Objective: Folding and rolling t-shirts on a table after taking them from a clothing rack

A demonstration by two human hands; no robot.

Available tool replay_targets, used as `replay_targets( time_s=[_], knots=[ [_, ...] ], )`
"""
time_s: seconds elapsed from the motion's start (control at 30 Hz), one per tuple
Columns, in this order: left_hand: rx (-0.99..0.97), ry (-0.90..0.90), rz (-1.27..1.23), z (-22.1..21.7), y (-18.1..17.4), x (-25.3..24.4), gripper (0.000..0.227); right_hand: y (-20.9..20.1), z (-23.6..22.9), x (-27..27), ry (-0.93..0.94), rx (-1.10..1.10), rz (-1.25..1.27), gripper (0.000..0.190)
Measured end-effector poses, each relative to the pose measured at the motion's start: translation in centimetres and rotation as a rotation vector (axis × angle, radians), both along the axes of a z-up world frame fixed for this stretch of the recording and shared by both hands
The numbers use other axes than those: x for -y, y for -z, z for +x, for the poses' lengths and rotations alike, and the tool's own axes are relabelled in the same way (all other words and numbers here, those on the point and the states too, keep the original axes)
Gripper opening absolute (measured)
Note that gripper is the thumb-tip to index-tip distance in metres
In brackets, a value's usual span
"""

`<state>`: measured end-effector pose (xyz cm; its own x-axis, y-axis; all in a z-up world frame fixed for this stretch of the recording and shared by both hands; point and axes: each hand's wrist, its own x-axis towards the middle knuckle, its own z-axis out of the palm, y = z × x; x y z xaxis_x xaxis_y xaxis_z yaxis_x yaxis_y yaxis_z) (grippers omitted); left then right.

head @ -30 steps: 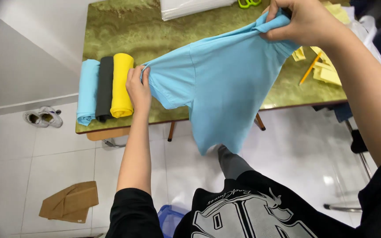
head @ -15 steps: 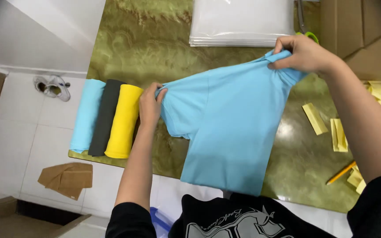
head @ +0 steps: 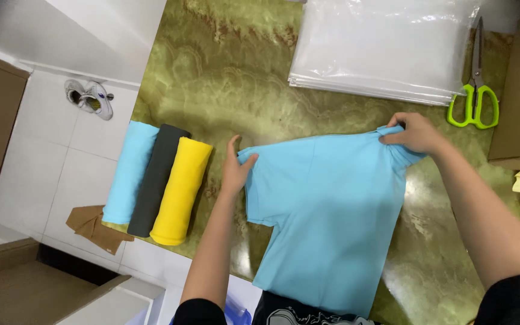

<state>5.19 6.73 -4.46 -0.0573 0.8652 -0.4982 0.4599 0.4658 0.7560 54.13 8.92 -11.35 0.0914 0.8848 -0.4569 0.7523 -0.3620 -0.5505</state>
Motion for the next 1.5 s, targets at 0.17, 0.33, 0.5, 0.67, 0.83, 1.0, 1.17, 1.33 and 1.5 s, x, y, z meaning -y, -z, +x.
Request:
replay_targets(
  time_s=[0.17,0.33,0.5,0.67,0.83,1.0,1.17,1.33,1.5],
  knots=[
    [0.064,0.055,0.028,-1.0,0.6,2.5,0.044,-3.9,-5.4,3.4,-0.102,0.358,0.324,0.048],
    [-0.079,0.163,0.287,-1.3,6.8,3.0,0.020,-5.6,-18.9,12.5,-0.178,0.281,0.691,0.038],
    [-0.119,0.183,0.239,-1.1,5.0,2.5,0.023,-4.1,-29.6,20.5,-0.447,0.209,0.327,0.082],
    [-0.122,0.258,0.266,-0.3,2.1,2.4,0.021,-3.1,-28.6,20.0,-0.439,0.186,0.360,0.075],
    [-0.217,0.418,0.381,3.9,-8.4,6.6,0.047,-4.9,-22.2,18.0,-0.034,-0.146,0.478,0.061],
    [-0.114,0.708,0.594,9.7,-10.9,13.1,0.055,-3.0,-15.1,17.7,0.420,-0.188,0.565,0.045],
    [0.113,0.904,0.270,12.8,-4.2,14.9,0.077,-2.0,-12.7,17.5,0.490,-0.251,0.512,0.036],
    [0.134,0.800,0.300,11.5,3.5,10.8,0.039,-1.4,-11.1,17.2,0.767,-0.567,0.569,0.026],
    [0.000,0.515,0.281,11.0,4.9,4.4,0.029,-0.2,-7.5,16.0,0.965,-0.746,0.435,0.078]
  ],
)
